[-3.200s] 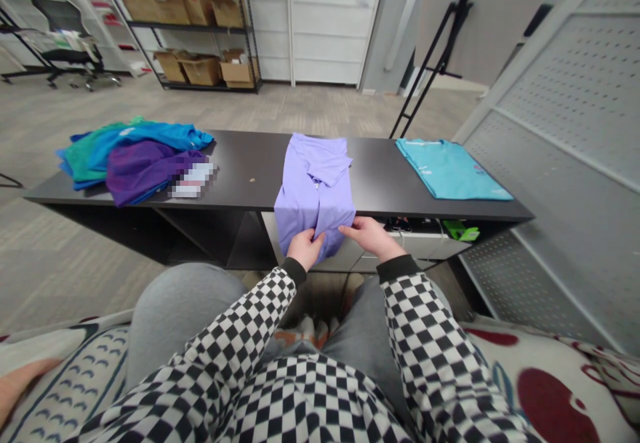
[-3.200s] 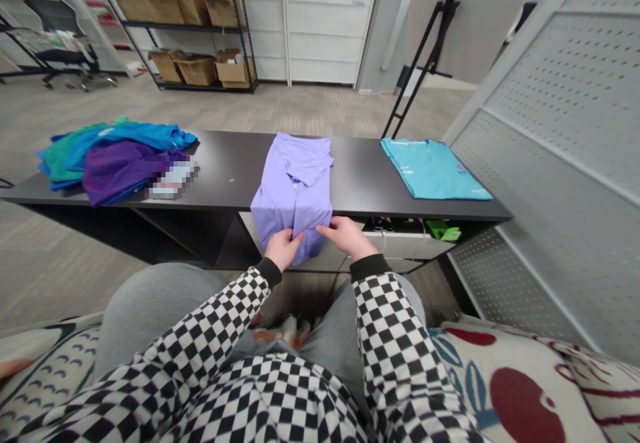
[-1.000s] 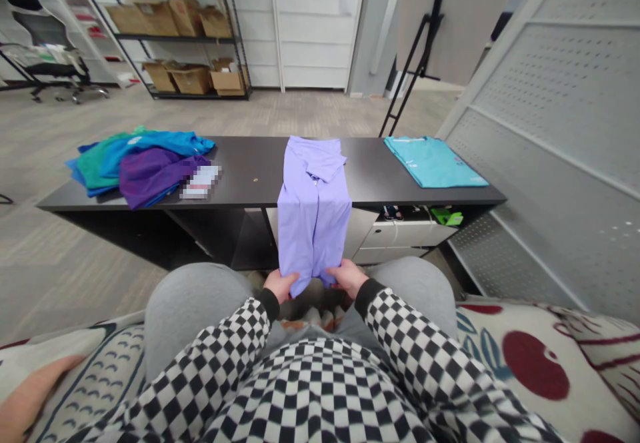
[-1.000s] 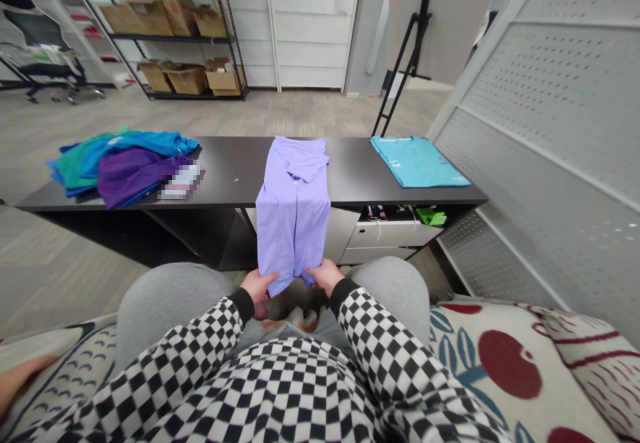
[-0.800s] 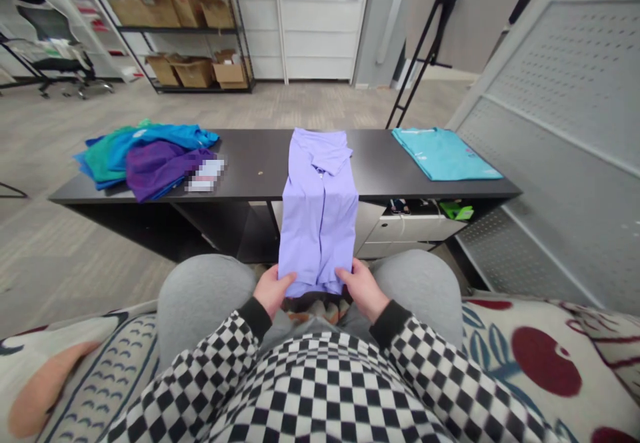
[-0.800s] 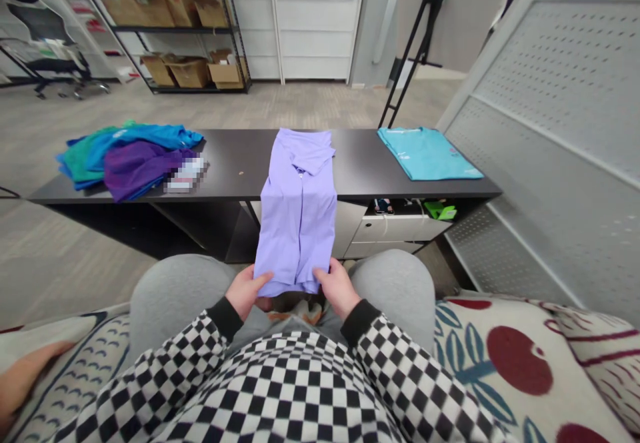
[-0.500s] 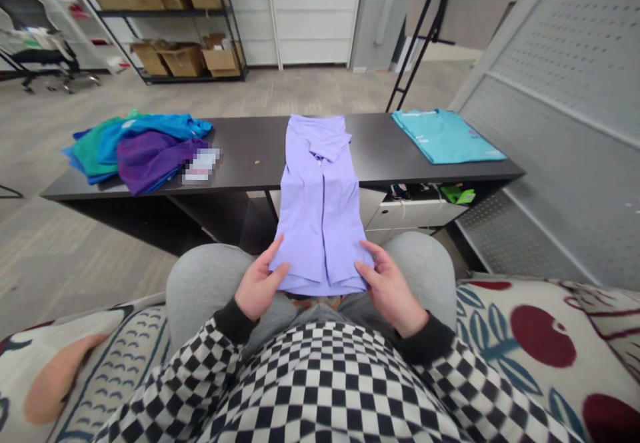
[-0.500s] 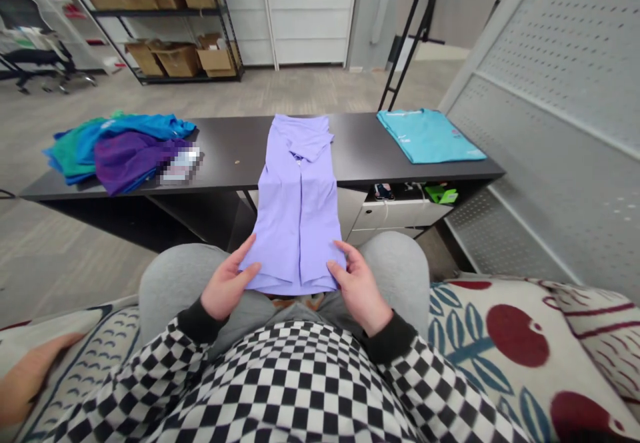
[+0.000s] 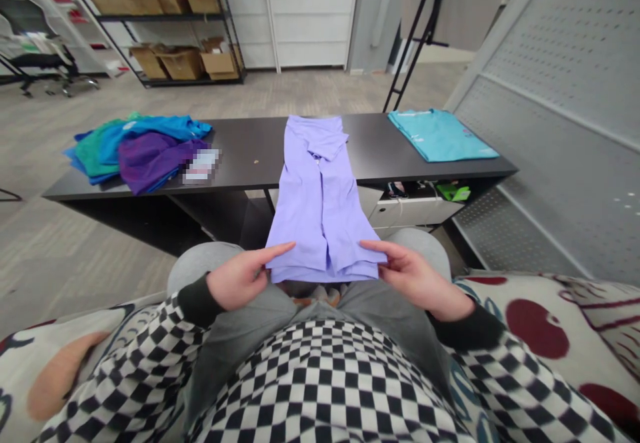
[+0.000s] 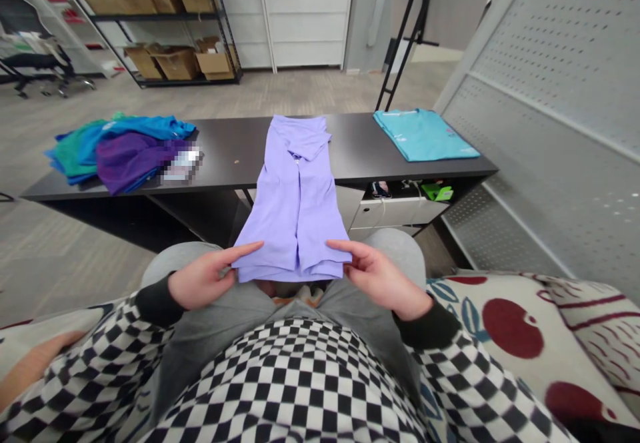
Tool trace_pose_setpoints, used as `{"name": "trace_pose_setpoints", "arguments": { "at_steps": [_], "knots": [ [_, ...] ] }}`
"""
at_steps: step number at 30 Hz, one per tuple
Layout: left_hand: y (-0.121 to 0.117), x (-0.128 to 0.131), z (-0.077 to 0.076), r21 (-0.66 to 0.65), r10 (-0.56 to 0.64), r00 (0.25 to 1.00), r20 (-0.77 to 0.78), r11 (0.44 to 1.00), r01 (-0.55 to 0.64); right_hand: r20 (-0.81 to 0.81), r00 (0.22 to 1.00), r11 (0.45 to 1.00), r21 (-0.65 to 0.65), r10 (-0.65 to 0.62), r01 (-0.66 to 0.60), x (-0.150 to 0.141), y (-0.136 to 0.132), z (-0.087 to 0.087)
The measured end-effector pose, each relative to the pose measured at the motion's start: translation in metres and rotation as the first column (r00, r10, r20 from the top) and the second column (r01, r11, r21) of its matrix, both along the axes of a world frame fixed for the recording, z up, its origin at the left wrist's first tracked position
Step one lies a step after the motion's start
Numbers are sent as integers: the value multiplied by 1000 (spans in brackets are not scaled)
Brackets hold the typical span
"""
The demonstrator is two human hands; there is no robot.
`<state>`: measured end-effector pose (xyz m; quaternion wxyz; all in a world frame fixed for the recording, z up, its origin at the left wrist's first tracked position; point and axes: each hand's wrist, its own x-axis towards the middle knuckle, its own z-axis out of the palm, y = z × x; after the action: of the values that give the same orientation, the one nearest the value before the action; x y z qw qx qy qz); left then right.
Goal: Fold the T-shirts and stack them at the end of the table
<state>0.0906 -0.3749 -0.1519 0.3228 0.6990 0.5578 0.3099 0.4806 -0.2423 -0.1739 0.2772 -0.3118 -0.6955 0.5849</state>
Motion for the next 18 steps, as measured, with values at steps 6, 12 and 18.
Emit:
{"name": "trace_pose_setpoints", "arguments": {
  "at_steps": [6, 12, 18],
  "knots": [
    [26, -14, -8, 192, 68, 906, -417, 981, 15, 173, 965, 744, 668, -196, 31, -2, 15, 0],
    [41, -18, -15, 306, 163, 923, -350, 951, -53, 108, 936, 586, 802, -334, 116, -6, 33, 3],
    [63, -24, 9, 277, 132, 979, -153, 957, -86, 48, 970, 642, 757, -239, 121, -22, 61, 42]
  ]
}}
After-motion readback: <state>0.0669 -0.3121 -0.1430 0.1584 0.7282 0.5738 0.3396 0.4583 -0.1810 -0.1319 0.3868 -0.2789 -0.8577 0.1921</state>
